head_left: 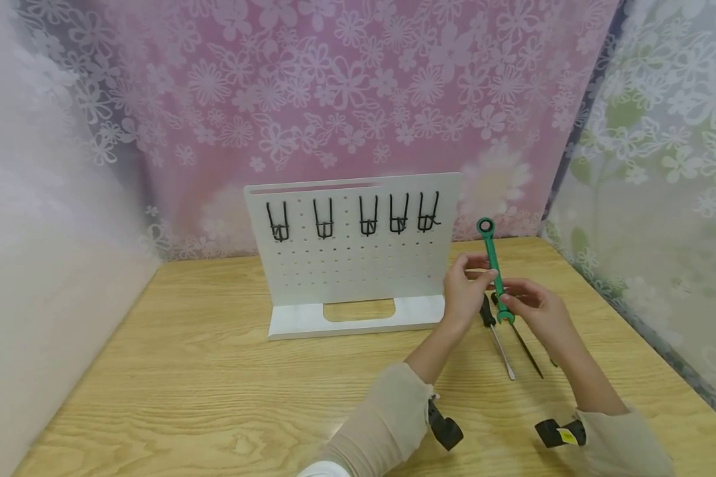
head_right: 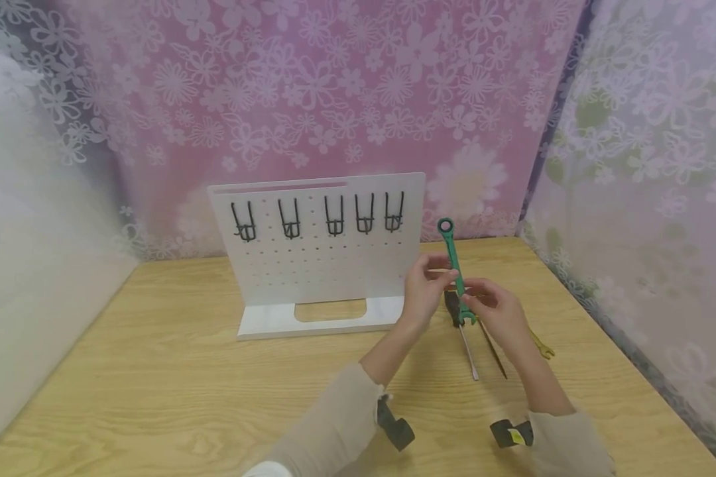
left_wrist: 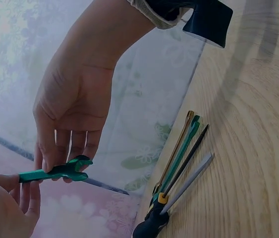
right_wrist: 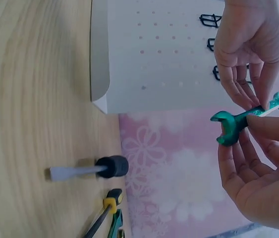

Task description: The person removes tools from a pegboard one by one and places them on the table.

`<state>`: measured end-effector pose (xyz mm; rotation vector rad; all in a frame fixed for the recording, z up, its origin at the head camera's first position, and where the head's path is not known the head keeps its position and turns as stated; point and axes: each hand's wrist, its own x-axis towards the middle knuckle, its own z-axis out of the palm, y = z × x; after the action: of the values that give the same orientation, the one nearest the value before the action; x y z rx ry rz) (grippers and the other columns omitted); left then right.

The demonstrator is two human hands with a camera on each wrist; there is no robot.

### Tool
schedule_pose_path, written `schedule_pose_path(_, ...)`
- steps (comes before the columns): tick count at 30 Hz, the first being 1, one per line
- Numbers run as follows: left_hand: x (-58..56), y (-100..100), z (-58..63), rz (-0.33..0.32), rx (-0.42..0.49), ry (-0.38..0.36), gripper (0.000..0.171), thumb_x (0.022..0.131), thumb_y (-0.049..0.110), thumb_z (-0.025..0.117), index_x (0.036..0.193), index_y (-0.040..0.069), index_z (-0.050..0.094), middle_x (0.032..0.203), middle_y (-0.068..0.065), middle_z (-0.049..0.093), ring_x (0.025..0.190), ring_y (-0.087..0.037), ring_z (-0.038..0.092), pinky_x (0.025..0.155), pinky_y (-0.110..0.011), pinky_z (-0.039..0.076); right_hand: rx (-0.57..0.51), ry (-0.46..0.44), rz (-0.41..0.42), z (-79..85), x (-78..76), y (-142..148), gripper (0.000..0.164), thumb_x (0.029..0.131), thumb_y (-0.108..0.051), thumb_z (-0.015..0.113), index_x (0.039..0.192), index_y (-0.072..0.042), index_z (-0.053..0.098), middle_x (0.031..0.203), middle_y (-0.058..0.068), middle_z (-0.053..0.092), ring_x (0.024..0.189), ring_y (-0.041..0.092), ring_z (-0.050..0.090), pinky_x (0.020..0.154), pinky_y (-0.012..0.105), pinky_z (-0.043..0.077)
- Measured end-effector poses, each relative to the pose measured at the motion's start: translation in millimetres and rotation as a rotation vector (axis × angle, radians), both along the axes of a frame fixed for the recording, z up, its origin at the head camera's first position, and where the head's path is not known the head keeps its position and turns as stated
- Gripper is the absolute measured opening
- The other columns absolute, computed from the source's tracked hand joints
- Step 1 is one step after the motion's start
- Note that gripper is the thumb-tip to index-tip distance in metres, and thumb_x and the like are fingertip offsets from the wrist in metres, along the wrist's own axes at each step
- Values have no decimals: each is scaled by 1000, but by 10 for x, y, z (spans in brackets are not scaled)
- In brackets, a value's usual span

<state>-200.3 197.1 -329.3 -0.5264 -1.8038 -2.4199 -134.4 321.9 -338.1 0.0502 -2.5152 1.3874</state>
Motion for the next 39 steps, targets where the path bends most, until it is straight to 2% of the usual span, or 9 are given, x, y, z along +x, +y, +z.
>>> schedule_pose_path(8, -55, 188, -2, -7, 84, -127, 19, 79, -11, 65, 94, 2, 62, 81, -3, 60, 71, -19, 64, 61, -34, 55, -96, 61, 28, -145, 101, 180, 36, 93, -17, 56, 126, -4, 53, 101, -8, 60, 87, 4, 58, 71, 16, 49)
schedule_pose_path(13, -58, 309, -19, -37, 134, -170, 19, 80, -12, 63, 93, 3, 62, 80, -2, 58, 69, -15, 62, 65, -40, 55, -169, 43, 17, -202, 119, 282, 39, 92, -15, 57, 130, -9, 52, 101, -13, 62, 87, 2, 59, 71, 15, 49)
schedule_pose_path(17, -50, 398, -26, -49, 160, -212, 19, 80, -12, 63, 91, 4, 62, 82, -6, 59, 68, -17, 61, 67, -45, 54, -238, 49, 28, -224, 131, 361, 39, 92, -11, 57, 130, -9, 52, 100, -12, 63, 86, 3, 60, 71, 15, 49)
schedule_pose_path(22, -44, 495, -62, -53, 163, -271, 18, 80, -11, 63, 90, 4, 62, 83, -8, 59, 66, -17, 60, 65, -42, 55, -307, 59, 42, -237, 169, 432, 38, 91, -9, 57, 129, -8, 54, 100, -10, 65, 86, 5, 61, 72, 15, 49)
schedule_pose_path(25, -39, 549, -94, -72, 166, -282, 18, 81, -11, 62, 91, 3, 61, 83, -7, 59, 67, -18, 60, 65, -41, 55, -318, 51, 17, -258, 187, 484, 38, 92, -10, 57, 129, -7, 54, 100, -10, 64, 87, 5, 60, 73, 14, 48)
schedule_pose_path(33, -6, 659, -167, -252, 119, -281, 28, 84, -9, 60, 109, 3, 61, 93, -3, 57, 82, -28, 62, 71, -33, 54, -282, 21, -167, -274, 248, 632, 36, 92, -15, 57, 128, -13, 57, 96, -20, 61, 83, -2, 56, 69, 9, 46)
schedule_pose_path(35, 6, 703, -187, -297, 116, -313, 32, 85, -9, 58, 114, 3, 60, 95, -4, 56, 86, -30, 62, 73, -32, 53, -264, 21, -184, -278, 261, 679, 36, 93, -14, 55, 129, -12, 55, 94, -22, 60, 84, -4, 55, 70, 8, 45)
schedule_pose_path(36, 12, 725, -197, -320, 115, -335, 33, 86, -8, 58, 117, 3, 59, 96, -4, 56, 88, -30, 61, 74, -32, 53, -289, 21, -204, -295, 257, 710, 35, 93, -13, 55, 127, -11, 57, 93, -19, 61, 83, -3, 55, 69, 8, 45)
schedule_pose_path(39, 27, 784, -227, -383, 121, -402, 37, 88, -8, 54, 123, 3, 55, 98, -6, 55, 94, -33, 59, 79, -35, 51, -241, -10, -274, -372, 244, 836, 34, 94, -17, 54, 128, -13, 56, 98, -16, 62, 84, -2, 53, 68, 12, 44)
